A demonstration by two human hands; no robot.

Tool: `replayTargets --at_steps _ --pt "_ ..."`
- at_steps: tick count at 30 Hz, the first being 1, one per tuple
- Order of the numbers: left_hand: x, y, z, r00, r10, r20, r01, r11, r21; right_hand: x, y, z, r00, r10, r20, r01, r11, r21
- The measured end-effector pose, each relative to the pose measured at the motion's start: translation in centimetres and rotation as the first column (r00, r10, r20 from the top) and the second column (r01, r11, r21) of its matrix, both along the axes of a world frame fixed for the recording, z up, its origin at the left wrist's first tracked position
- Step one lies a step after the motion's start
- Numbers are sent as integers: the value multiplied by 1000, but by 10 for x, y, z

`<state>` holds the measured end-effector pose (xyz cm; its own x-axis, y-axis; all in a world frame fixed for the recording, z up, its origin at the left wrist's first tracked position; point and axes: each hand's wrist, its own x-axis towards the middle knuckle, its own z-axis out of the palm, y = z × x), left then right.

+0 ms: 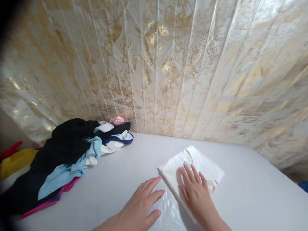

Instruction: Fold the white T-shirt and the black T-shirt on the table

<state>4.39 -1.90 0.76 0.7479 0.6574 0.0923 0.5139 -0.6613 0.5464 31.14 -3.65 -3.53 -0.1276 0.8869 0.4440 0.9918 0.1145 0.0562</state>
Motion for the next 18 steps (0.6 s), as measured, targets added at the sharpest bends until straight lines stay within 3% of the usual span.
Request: replayTargets --at_steps 3,6,13,15,18 --pt "-1 1 -2 999 42 -21 -41 997 59 -12 3 -8 1000 14 11 -13 997 -77" --pt "5 4 0 999 -12 -39 15 995 95 -16 6 -14 999 -35 8 35 994 -103" --pt "14 8 11 993 -38 -114 45 997 58 -21 6 -15 983 -182 14 182 972 -146" --pt "7 8 10 988 -32 -149 43 997 70 -8 9 -12 963 -271 13 268 945 -189" --pt "-8 9 0 987 -37 -153 55 992 110 32 16 -6 892 -451 5 437 861 -262"
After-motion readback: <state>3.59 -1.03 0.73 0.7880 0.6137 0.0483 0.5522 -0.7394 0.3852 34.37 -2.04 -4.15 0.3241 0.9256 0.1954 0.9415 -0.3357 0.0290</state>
